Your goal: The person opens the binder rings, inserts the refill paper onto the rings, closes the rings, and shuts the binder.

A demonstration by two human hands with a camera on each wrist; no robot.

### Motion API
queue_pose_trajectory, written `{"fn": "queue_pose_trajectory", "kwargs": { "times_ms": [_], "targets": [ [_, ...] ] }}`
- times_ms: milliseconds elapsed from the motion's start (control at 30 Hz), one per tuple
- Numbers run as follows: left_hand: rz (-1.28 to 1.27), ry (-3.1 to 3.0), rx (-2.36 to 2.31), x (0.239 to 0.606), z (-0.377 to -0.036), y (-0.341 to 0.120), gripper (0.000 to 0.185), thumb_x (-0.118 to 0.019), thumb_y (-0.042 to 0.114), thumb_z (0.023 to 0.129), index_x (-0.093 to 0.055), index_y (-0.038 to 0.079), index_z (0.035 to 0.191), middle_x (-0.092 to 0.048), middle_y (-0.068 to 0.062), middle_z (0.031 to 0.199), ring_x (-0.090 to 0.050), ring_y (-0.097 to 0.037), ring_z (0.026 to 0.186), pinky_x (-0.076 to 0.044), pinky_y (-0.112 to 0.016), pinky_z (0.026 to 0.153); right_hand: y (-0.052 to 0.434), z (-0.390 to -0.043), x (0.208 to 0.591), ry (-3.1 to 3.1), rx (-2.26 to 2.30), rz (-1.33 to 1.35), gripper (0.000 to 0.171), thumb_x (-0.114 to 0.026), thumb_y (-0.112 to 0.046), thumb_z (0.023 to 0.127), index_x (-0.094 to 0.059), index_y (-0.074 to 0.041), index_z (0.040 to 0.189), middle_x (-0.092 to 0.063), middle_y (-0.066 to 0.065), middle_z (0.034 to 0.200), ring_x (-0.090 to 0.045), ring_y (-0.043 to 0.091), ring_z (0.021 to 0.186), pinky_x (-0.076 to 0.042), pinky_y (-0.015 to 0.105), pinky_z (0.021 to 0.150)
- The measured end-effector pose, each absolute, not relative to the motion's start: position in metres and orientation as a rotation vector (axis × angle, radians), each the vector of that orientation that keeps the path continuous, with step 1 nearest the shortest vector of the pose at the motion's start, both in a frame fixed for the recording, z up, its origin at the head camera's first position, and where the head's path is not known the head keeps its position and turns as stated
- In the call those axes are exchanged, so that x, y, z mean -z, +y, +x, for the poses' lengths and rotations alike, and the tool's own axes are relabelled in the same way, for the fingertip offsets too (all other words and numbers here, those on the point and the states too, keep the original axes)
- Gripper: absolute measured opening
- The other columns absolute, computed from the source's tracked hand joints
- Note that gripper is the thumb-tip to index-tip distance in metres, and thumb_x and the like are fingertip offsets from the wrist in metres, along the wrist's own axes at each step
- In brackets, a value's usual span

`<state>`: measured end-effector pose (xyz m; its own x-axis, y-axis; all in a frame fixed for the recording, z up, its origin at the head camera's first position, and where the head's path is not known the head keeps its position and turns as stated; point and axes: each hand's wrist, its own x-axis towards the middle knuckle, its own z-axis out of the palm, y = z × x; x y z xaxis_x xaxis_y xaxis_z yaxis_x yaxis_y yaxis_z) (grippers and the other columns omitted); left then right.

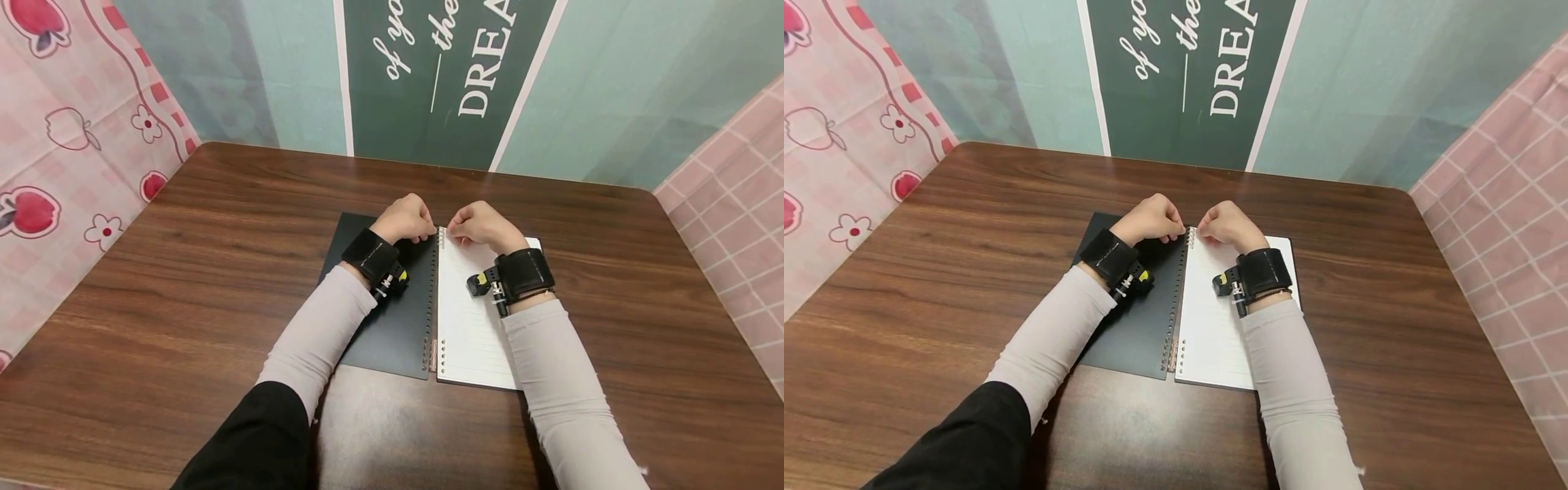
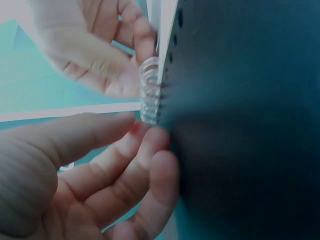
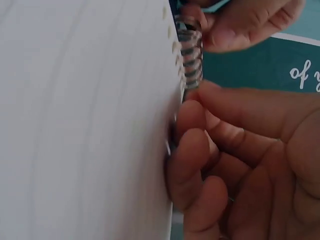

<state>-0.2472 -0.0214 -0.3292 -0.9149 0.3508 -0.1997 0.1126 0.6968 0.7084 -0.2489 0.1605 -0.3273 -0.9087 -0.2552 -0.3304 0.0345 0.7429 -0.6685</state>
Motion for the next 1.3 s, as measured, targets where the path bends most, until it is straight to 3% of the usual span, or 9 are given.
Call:
{"fn": "queue_pose_trajectory", "kwargs": {
  "times_ms": [233,433,1300],
  "targets": [
    [0.467,2.541,-0.937,0.3271,-0.2448,-0.0234,0.012,-0.071,0.011,0.087,-0.073,0.005,0.077,-0.062,-0.001,0.066,-0.057,-0.014,0.060,-0.046,-0.025,0.058,0.1651,-0.2462,0.3224,2.483,0.790,-0.299,0.012,-0.066,-0.012,0.093,-0.066,-0.003,0.084,-0.051,-0.001,0.066,-0.046,0.014,0.064,-0.037,0.028,0.062],
    [0.489,2.540,-0.902,0.3282,-0.2460,-0.0223,0.015,-0.073,0.011,0.084,-0.071,0.007,0.070,-0.056,0.001,0.060,-0.051,-0.013,0.058,-0.039,-0.024,0.054,0.1627,-0.2455,0.3236,2.474,0.771,-0.345,0.010,-0.066,-0.011,0.093,-0.067,-0.003,0.086,-0.049,-0.002,0.066,-0.047,0.014,0.063,-0.038,0.028,0.060],
    [0.538,2.545,-0.889,0.3327,-0.2464,-0.0197,0.014,-0.073,0.010,0.087,-0.071,0.007,0.073,-0.057,0.003,0.063,-0.051,-0.011,0.062,-0.040,-0.022,0.057,0.1580,-0.2418,0.3275,2.520,0.854,-0.358,0.007,-0.066,-0.002,0.091,-0.069,0.000,0.085,-0.055,-0.002,0.068,-0.048,0.015,0.069,-0.040,0.027,0.063]
  ]
}}
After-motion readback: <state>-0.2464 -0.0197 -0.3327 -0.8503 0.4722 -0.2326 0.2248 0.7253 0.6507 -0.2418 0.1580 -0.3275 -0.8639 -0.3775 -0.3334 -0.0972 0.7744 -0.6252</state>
